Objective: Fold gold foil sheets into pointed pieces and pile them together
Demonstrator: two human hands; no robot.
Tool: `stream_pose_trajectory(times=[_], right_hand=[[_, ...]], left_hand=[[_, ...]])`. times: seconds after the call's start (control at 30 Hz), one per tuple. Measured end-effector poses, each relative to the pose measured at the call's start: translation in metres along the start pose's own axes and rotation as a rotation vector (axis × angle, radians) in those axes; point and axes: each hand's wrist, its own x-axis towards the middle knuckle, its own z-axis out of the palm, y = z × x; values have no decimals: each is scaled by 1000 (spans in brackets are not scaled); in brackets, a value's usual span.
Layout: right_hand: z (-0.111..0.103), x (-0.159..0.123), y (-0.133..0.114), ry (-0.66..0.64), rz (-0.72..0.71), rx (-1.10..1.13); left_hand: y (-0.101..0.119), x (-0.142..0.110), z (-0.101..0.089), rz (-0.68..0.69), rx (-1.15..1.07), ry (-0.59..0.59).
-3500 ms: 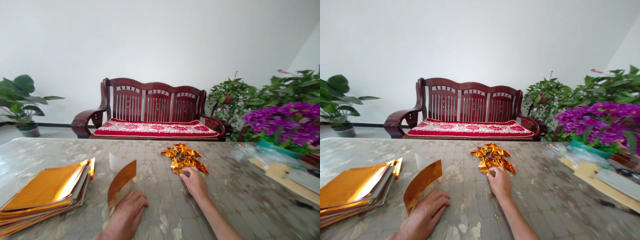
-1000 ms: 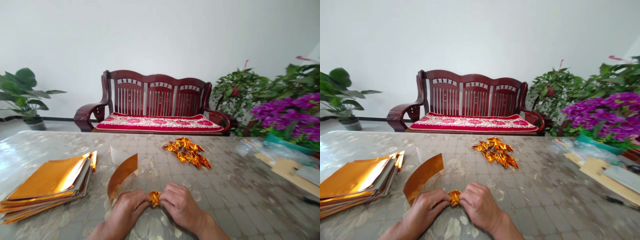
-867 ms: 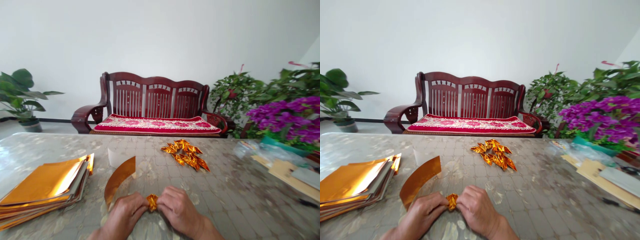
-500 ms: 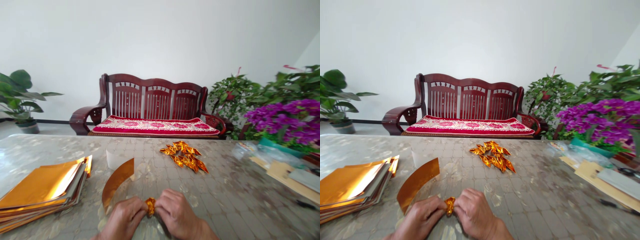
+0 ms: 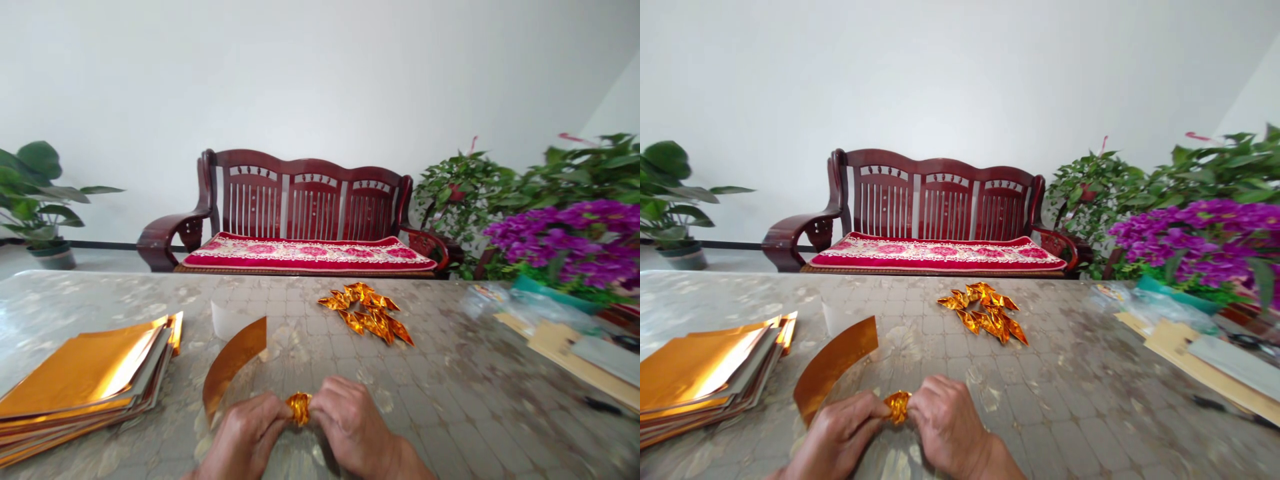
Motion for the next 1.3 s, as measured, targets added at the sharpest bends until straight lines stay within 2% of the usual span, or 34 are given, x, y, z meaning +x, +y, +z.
stream_pose_trajectory(times=[0.13, 0.37, 0.67, 0.83, 0.97, 1.1, 1.3], right_hand=[[0, 0, 6, 32, 42, 27], [2, -4, 13, 57, 2, 64], [0, -3, 15, 86, -41, 89], [-5, -3, 14, 55, -59, 90], [-4, -3, 15, 71, -54, 49], [-3, -3, 15, 82, -62, 29], [-5, -2, 15, 84, -78, 32]], left_hand=[[-2, 3, -3, -55, -29, 37], [-2, 6, -6, -130, -62, 39], [2, 5, -8, -117, -23, 76], [5, 5, -10, -142, -47, 19], [11, 8, -12, -265, -101, -22], [9, 11, -9, -407, -143, 20], [3, 12, -6, -446, -188, 93]])
